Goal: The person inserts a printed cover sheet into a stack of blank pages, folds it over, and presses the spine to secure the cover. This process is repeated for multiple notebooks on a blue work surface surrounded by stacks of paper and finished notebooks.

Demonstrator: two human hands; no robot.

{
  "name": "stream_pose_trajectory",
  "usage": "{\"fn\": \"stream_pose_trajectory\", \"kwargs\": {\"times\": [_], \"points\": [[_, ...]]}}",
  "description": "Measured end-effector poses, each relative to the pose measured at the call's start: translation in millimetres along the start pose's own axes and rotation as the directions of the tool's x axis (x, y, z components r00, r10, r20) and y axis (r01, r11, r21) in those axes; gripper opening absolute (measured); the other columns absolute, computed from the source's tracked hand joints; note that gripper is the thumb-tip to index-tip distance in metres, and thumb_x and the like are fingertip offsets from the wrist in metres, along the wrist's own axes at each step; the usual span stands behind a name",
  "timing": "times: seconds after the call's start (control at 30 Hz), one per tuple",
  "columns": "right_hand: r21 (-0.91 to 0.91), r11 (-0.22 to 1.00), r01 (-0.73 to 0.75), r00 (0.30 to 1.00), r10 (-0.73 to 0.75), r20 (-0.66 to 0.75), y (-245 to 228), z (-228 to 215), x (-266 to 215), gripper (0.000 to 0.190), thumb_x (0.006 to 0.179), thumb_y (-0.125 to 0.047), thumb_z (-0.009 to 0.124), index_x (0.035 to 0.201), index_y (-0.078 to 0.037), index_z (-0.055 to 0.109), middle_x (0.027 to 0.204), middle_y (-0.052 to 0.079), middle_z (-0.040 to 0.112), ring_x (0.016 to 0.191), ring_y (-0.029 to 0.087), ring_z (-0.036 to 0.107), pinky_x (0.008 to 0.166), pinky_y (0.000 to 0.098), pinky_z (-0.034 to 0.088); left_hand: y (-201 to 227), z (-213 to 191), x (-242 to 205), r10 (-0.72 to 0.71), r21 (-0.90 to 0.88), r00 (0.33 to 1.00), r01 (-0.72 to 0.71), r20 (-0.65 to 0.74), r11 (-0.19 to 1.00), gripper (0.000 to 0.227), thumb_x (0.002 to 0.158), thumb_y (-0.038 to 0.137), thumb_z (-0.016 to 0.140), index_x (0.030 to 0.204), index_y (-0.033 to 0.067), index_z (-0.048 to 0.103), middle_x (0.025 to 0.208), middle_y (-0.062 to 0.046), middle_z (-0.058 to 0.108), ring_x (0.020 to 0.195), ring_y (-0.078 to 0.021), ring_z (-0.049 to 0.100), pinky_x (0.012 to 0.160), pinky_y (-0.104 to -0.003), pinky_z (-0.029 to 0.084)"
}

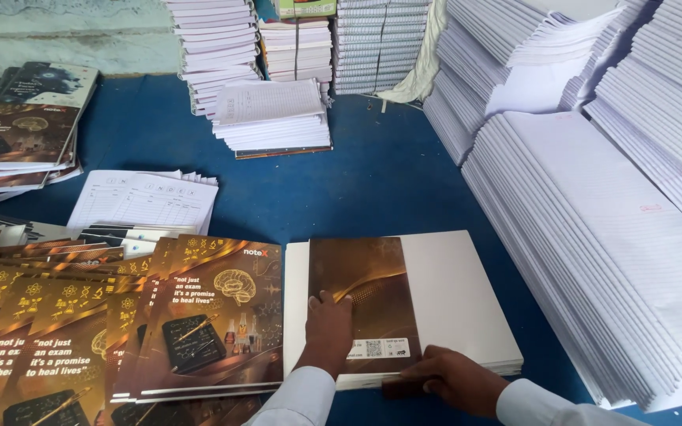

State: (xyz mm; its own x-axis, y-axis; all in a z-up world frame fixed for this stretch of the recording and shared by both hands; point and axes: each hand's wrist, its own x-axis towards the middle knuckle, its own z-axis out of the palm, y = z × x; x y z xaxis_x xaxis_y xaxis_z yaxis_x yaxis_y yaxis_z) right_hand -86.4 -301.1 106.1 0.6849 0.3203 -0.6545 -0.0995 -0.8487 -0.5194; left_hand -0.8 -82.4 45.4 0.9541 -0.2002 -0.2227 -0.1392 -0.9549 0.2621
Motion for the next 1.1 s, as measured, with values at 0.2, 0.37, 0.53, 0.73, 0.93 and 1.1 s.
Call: {"fn": "stream_pose_trajectory", "kwargs": {"times": [0.2, 0.37, 0.53, 0.73, 0.93, 1.1], "points": [[-0.075, 0.994, 0.076, 0.985, -0.063, 0.159, 17, 7, 0, 0.026, 0.098, -0.016, 0.066, 0.122, -0.017, 0.076, 0.128, 0.006, 0.07, 0.117, 0.021, 0.066, 0.106, 0.0359, 0.051, 1, -6, -6, -0.048, -0.026, 0.995, 0.05, 0.09, 0.998, 0.071, 0.087, 0.009, 0.077, 0.15, 0.023, 0.047, 0.16, -0.023, 0.028, 0.147, -0.047, 0.03, 0.114, -0.045, 0.044], [-0.08, 0.99, -0.119, 0.987, 0.109, -0.122, 19, -5, 19, 0.028, 0.097, -0.029, 0.066, 0.107, -0.008, 0.082, 0.108, 0.01, 0.081, 0.095, 0.022, 0.076, 0.093, 0.0339, 0.058, -1, -1, -6, -0.042, -0.027, 0.998, 0.044, 0.051, 0.999, 0.063, 0.092, 0.008, 0.071, 0.149, 0.0221, 0.049, 0.159, -0.024, 0.029, 0.147, -0.0476, 0.031, 0.112, -0.046, 0.046], [0.193, 0.97, -0.147, 0.868, 0.22, -0.446, 9, 1, 39, 0.061, 0.092, -0.026, 0.073, 0.144, -0.006, 0.049, 0.111, 0.015, 0.073, 0.097, 0.023, 0.07, 0.087, 0.0372, 0.058, 1, 6, -5, -0.052, -0.064, 0.998, 0.049, -0.047, 0.997, 0.042, 0.096, 0.008, 0.066, 0.137, 0.0128, 0.058, 0.148, -0.024, 0.041, 0.138, -0.0444, 0.041, 0.106, -0.048, 0.049], [0.479, 0.868, -0.134, 0.865, 0.338, -0.371, 4, 5, 60, 0.061, 0.092, -0.019, 0.068, 0.148, -0.005, 0.048, 0.099, 0.016, 0.074, 0.086, 0.023, 0.073, 0.079, 0.0347, 0.058, 3, 2, -25, -0.037, -0.182, 0.991, 0.013, -0.125, 0.983, 0.043, 0.085, 0.002, 0.069, 0.127, 0.0056, 0.062, 0.135, -0.02, 0.051, 0.128, -0.0373, 0.05, 0.104, -0.043, 0.051], [0.635, 0.772, 0.027, 0.889, 0.272, -0.368, 5, 4, 62, 0.051, 0.094, -0.016, 0.063, 0.144, -0.006, 0.055, 0.096, 0.013, 0.071, 0.082, 0.02, 0.068, 0.075, 0.0329, 0.056, 20, -35, -42, -0.101, -0.237, 0.973, 0.15, 0.209, 0.96, 0.101, 0.076, 0.052, 0.087, 0.153, 0.0142, 0.035, 0.158, -0.028, 0.024, 0.151, -0.0457, 0.021, 0.12, -0.053, 0.032], [0.676, 0.715, 0.178, 0.956, 0.037, -0.29, -15, 5, 54, 0.049, 0.101, -0.028, 0.053, 0.144, -0.007, 0.06, 0.1, 0.013, 0.073, 0.083, 0.018, 0.064, 0.075, 0.0315, 0.055, 44, -51, -56, -0.139, -0.322, 0.96, 0.215, 0.245, 0.922, 0.123, 0.075, 0.063, 0.082, 0.163, 0.0152, 0.011, 0.164, -0.03, 0.011, 0.156, -0.0476, 0.008, 0.12, -0.066, 0.026]]}}
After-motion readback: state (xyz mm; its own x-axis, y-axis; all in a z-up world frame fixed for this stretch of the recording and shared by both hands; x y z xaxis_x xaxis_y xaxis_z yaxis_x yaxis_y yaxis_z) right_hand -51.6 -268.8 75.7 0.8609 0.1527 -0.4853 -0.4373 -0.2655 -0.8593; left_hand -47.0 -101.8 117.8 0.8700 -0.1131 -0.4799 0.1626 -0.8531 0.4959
